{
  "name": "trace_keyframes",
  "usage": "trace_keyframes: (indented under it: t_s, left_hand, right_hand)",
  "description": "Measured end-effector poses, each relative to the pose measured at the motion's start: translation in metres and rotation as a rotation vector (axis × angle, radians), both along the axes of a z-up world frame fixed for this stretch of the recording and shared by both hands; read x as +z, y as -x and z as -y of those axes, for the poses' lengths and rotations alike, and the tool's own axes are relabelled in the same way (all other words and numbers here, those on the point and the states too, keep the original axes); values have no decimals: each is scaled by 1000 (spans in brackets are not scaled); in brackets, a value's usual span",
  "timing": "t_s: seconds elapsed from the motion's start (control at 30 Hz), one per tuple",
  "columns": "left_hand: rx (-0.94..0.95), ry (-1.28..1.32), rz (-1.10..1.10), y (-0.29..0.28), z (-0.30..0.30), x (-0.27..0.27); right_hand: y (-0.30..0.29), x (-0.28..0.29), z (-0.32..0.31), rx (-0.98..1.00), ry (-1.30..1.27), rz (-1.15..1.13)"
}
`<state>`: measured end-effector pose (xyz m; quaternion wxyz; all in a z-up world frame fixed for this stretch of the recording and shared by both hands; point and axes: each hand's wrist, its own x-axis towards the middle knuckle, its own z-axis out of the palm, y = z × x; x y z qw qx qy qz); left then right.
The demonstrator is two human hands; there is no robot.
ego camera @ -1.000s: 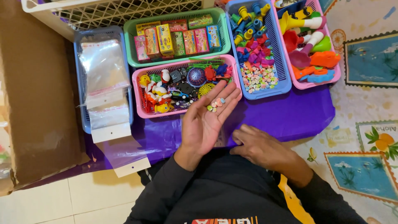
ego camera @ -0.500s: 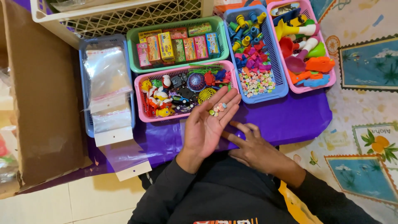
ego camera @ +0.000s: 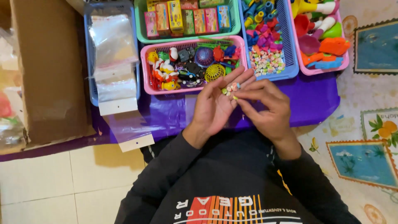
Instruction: Picking small toys from various bins and placing them into small plastic bags for packaging.
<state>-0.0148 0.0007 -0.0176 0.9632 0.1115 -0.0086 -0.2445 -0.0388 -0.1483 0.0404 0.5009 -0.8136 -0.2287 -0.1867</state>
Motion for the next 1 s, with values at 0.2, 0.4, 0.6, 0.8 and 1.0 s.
trace_keyframes:
  t_s: [0.2,0.4,0.6,0.8,1.0]
  left_hand:
    - [-22,23,-22,6,-8,-9]
    - [76,-45,25,13,-10,7]
    - [355,-707,529,25,-10,45]
    - [509,-1175,948,29,-12,50]
    - [470,-1168,981,27,-6,49]
  right_hand:
    - [-3,-5,-13,-82,220,242]
    - [7,-12,-24,-240,-203,-24]
    - [22,-61,-47,0,-1463,-927]
    - [5,-26,-61,-87,-1588,-1159]
    - [0,-35,-66,-147,-1579,-1181]
